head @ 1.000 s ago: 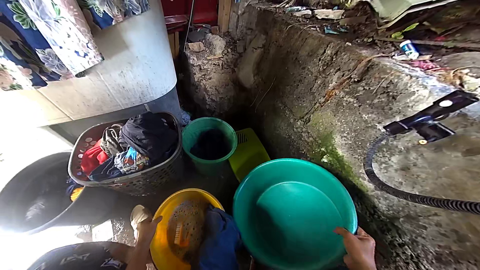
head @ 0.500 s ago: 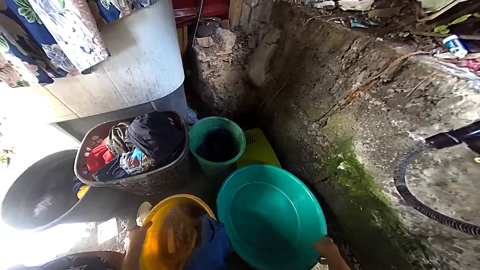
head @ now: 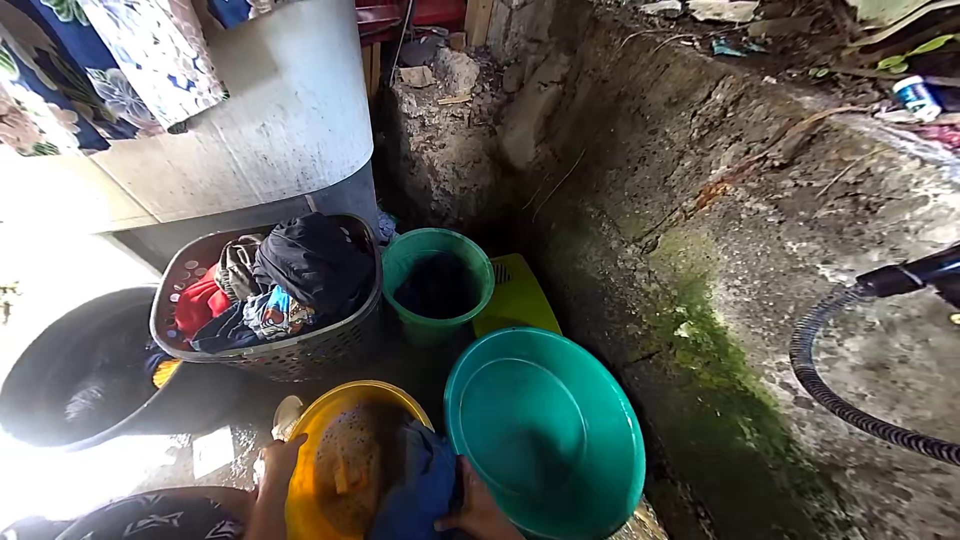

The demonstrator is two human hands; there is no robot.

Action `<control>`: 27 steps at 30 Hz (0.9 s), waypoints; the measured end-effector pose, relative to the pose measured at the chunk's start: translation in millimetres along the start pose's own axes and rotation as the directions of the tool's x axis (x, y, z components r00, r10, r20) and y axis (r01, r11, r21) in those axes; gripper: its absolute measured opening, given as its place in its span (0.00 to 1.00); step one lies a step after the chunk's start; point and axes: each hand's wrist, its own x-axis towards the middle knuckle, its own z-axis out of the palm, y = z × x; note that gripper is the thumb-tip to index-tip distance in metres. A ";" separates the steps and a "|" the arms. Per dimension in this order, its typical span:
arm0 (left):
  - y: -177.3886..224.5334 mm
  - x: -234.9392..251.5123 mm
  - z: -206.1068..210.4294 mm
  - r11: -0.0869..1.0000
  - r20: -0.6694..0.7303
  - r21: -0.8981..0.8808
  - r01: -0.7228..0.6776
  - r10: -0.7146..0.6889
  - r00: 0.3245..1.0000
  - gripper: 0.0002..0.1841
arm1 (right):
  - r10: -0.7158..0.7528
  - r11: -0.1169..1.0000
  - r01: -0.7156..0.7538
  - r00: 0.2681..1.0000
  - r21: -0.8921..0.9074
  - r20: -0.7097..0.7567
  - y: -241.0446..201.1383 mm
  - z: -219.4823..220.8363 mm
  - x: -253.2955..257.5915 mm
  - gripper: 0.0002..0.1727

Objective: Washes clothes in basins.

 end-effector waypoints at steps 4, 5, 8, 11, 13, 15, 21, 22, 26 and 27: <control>4.2 -3.8 -1.2 1.000 -0.006 0.019 -0.003 0.003 1.000 0.31 | 0.020 0.997 -0.029 0.993 -0.072 -0.120 -27.2 -15.9 -9.7 0.29; 4.2 -4.1 -1.3 1.000 -0.004 0.016 -0.005 0.005 1.000 0.31 | -0.013 0.997 0.002 0.989 -0.073 -0.148 -38.1 -18.4 -12.9 0.22; 6.3 -7.7 -5.5 1.000 -0.012 -0.005 0.001 -0.001 1.000 0.31 | -0.137 0.988 0.121 0.972 -0.091 -0.193 -83.0 -27.0 -23.7 0.12; 7.3 -6.9 -5.9 1.000 -0.015 -0.006 0.010 -0.010 1.000 0.30 | -0.220 0.975 0.202 0.945 -0.097 -0.242 -114.4 -39.0 -33.4 0.09; 7.3 -7.7 -6.3 1.000 -0.010 -0.012 0.021 -0.021 1.000 0.29 | -0.257 0.966 0.245 0.922 -0.076 -0.291 -124.6 -45.1 -36.9 0.09; 6.8 -8.0 -5.8 1.000 -0.012 -0.001 0.021 -0.021 1.000 0.29 | -0.265 0.962 0.273 0.907 -0.021 -0.326 -129.9 -48.3 -38.4 0.08; 9.4 -9.9 -7.0 0.997 -0.014 0.074 0.032 -0.031 0.999 0.28 | -0.369 0.900 0.426 0.857 0.091 -0.360 -151.0 -61.2 -49.8 0.10; 8.8 -9.5 -6.6 0.997 -0.015 0.075 0.030 -0.029 0.999 0.28 | -0.399 0.877 0.467 0.836 0.108 -0.376 -156.3 -66.5 -53.5 0.11; 9.9 -11.2 -5.7 0.998 -0.005 0.059 0.037 -0.036 0.999 0.28 | -0.606 0.728 0.677 0.708 0.106 -0.362 -186.6 -98.9 -70.7 0.13; 10.9 -12.0 -6.1 0.997 -0.002 0.061 0.040 -0.040 0.999 0.28 | -0.655 0.692 0.717 0.673 0.083 -0.344 -196.9 -108.8 -75.3 0.13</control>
